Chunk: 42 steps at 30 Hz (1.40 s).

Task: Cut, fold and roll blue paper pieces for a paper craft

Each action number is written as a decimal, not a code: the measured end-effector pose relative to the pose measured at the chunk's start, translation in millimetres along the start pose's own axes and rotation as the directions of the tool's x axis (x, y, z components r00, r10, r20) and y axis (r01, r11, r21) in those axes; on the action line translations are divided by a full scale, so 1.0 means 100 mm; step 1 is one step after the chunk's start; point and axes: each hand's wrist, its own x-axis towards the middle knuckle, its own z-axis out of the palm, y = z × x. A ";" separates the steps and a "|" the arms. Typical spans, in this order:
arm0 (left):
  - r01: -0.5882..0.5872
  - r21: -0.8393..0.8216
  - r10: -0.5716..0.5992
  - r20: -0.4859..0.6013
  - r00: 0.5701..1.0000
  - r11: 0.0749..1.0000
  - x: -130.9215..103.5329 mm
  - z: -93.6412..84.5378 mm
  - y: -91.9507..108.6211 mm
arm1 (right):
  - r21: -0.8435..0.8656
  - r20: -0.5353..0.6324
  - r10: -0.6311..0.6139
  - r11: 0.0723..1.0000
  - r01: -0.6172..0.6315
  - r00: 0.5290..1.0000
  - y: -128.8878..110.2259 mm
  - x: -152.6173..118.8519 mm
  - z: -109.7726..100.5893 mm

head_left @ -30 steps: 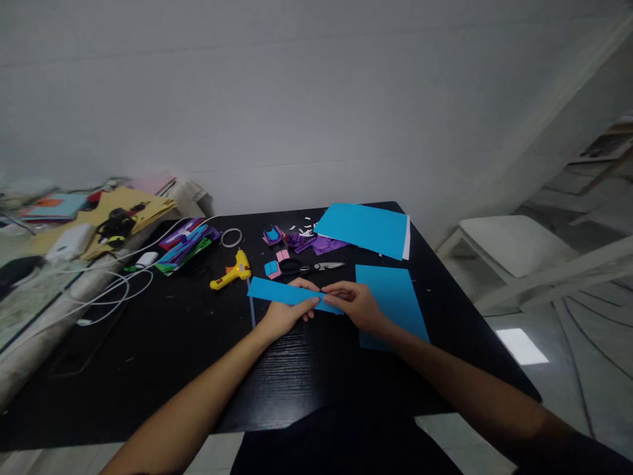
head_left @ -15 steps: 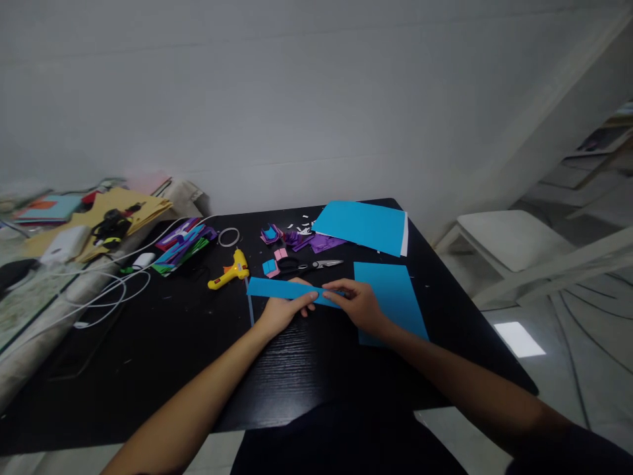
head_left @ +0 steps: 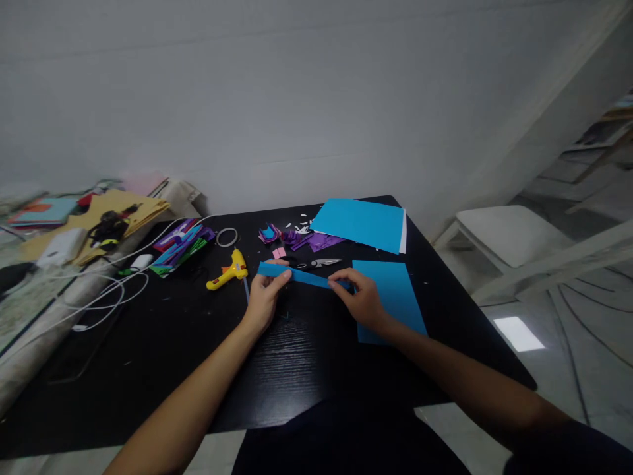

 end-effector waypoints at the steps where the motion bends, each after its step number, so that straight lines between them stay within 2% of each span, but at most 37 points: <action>1: -0.026 -0.013 0.026 0.007 1.000 1.000 0.02 -0.02 0.05 | 0.001 -0.004 -0.013 1.000 0.013 1.000 -0.02 0.01 -0.01; 4: -0.130 0.024 0.130 0.024 0.991 0.991 0.04 -0.10 0.32 | 0.000 0.028 -0.040 0.999 0.040 0.999 -0.14 0.00 -0.06; 6: -0.243 0.150 0.243 0.017 0.970 0.958 -0.02 -0.17 0.55 | 0.002 0.086 -0.075 0.997 0.075 0.993 -0.26 -0.07 -0.12; 7: -0.279 0.263 0.278 0.041 0.960 0.924 -0.09 -0.19 0.65 | 0.001 0.118 -0.102 0.995 0.102 0.988 -0.32 -0.13 -0.16; 8: -0.308 0.380 0.293 0.097 0.951 0.872 -0.18 -0.21 0.74 | 0.004 0.169 -0.134 0.991 0.135 0.977 -0.37 -0.21 -0.20; 10: -0.383 0.513 0.266 0.288 0.920 0.768 -0.45 -0.23 0.82 | 0.021 0.279 -0.198 0.979 0.201 0.940 -0.44 -0.43 -0.28; 12: -0.489 0.568 0.192 0.502 0.843 0.661 -0.79 -0.23 0.76 | 0.014 0.334 -0.265 0.961 0.276 0.905 -0.47 -0.68 -0.36; 14: -0.602 0.570 0.110 0.669 0.735 0.558 -1.12 -0.25 0.61 | -0.019 0.386 -0.284 0.949 0.316 0.878 -0.44 -0.94 -0.42; 16: -0.688 0.562 0.033 0.764 0.645 0.459 -1.37 -0.29 0.43 | -0.044 0.419 -0.301 0.936 0.351 0.857 -0.40 -1.14 -0.45; 17: -0.712 0.571 0.024 0.773 0.634 0.409 -1.47 -0.32 0.34 | -0.051 0.426 -0.323 0.924 0.379 0.845 -0.37 -1.21 -0.46; 20: -0.756 0.590 0.082 0.771 0.632 0.284 -1.63 -0.42 0.12 | -0.084 0.421 -0.366 0.895 0.438 0.830 -0.33 -1.36 -0.48; 22: -0.790 0.568 0.176 0.774 0.608 0.233 -1.69 -0.47 0.02 | -0.099 0.413 -0.400 0.874 0.476 0.819 -0.32 -1.42 -0.48; 24: -0.790 0.576 0.240 0.753 0.613 0.210 -1.75 -0.50 -0.04 | -0.109 0.398 -0.432 0.854 0.509 0.809 -0.32 -1.47 -0.48; 28: -0.780 0.581 0.278 0.729 0.626 0.232 -1.87 -0.55 -0.10 | -0.117 0.383 -0.456 0.839 0.531 0.803 -0.32 -1.56 -0.47; 33: -0.770 0.581 0.237 0.734 0.636 0.265 -1.93 -0.58 -0.11 | -0.110 0.402 -0.425 0.857 0.504 0.811 -0.30 -1.63 -0.47; 38: -0.794 0.552 0.261 0.751 0.606 0.255 -1.93 -0.57 -0.10 | -0.095 0.441 -0.425 0.853 0.512 0.790 -0.27 -1.66 -0.48; 42: -0.767 0.585 0.261 0.723 0.640 0.264 -1.94 -0.57 -0.12 | -0.108 0.432 -0.416 0.857 0.503 0.800 -0.28 -1.65 -0.45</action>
